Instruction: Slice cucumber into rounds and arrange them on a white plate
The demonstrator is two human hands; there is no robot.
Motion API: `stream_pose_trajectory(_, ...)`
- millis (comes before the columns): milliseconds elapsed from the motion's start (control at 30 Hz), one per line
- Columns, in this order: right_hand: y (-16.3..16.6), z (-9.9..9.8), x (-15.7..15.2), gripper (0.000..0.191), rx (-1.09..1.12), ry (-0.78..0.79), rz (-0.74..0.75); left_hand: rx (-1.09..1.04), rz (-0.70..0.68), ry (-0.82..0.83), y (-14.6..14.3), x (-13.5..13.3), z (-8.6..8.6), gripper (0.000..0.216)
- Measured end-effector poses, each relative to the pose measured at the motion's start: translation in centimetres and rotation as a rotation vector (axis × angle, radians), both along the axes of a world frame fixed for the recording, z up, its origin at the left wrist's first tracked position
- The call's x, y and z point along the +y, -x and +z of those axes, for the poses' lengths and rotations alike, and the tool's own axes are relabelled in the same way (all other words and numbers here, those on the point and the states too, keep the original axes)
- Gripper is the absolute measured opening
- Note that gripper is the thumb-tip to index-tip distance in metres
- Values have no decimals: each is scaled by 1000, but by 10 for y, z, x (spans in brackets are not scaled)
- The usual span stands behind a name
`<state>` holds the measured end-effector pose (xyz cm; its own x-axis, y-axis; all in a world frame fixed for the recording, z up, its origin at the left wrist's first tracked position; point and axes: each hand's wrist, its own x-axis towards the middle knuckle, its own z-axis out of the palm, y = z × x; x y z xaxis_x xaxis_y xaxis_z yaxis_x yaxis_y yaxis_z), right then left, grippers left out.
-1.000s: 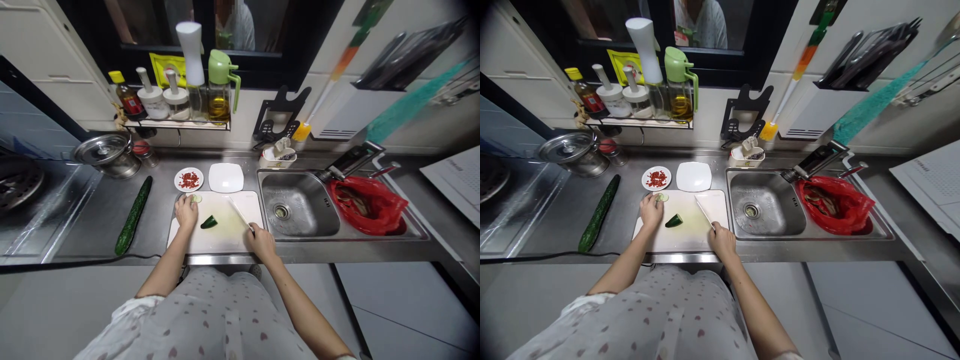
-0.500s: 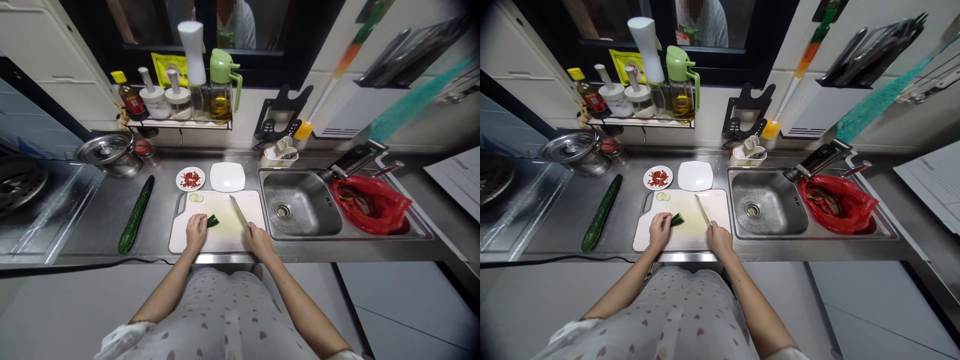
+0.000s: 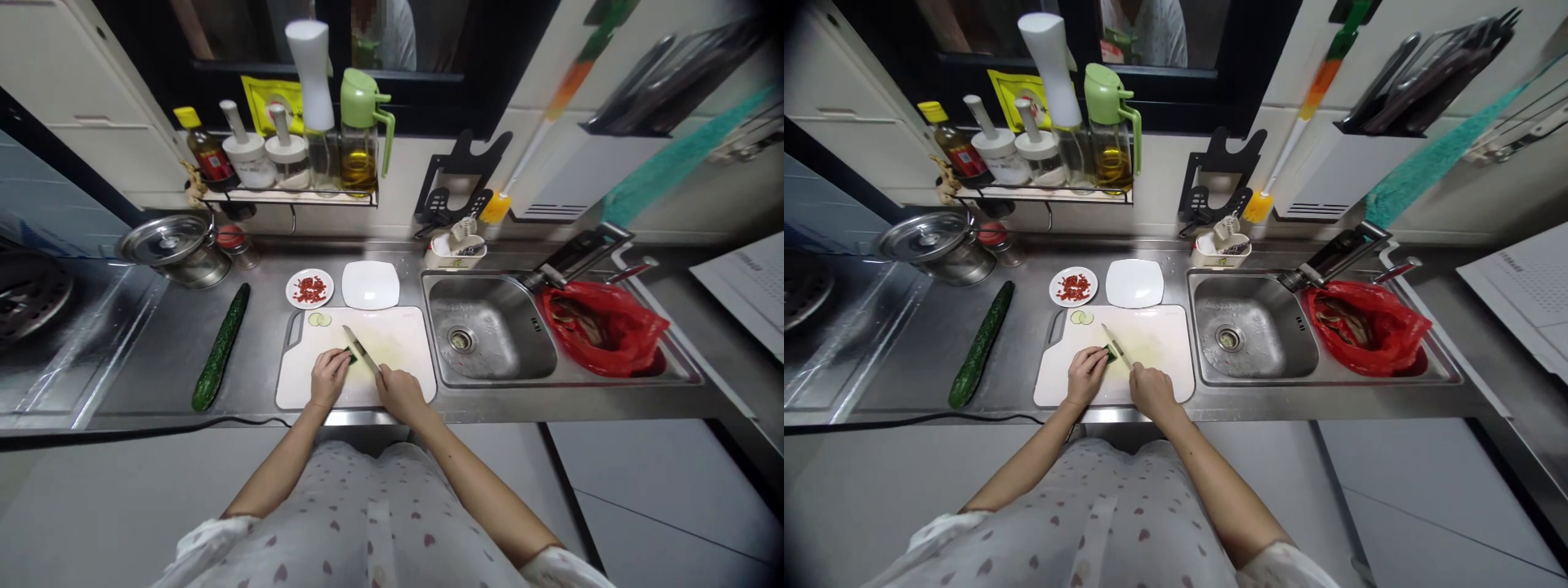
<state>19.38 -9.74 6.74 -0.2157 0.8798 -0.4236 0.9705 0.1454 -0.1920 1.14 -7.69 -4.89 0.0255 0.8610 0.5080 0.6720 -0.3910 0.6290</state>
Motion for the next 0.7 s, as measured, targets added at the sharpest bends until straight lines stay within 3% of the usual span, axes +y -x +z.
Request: stream_pose_trajectory(700,17,0,-6,29,-22,18,21,17,10,36,0,2,-2,22)
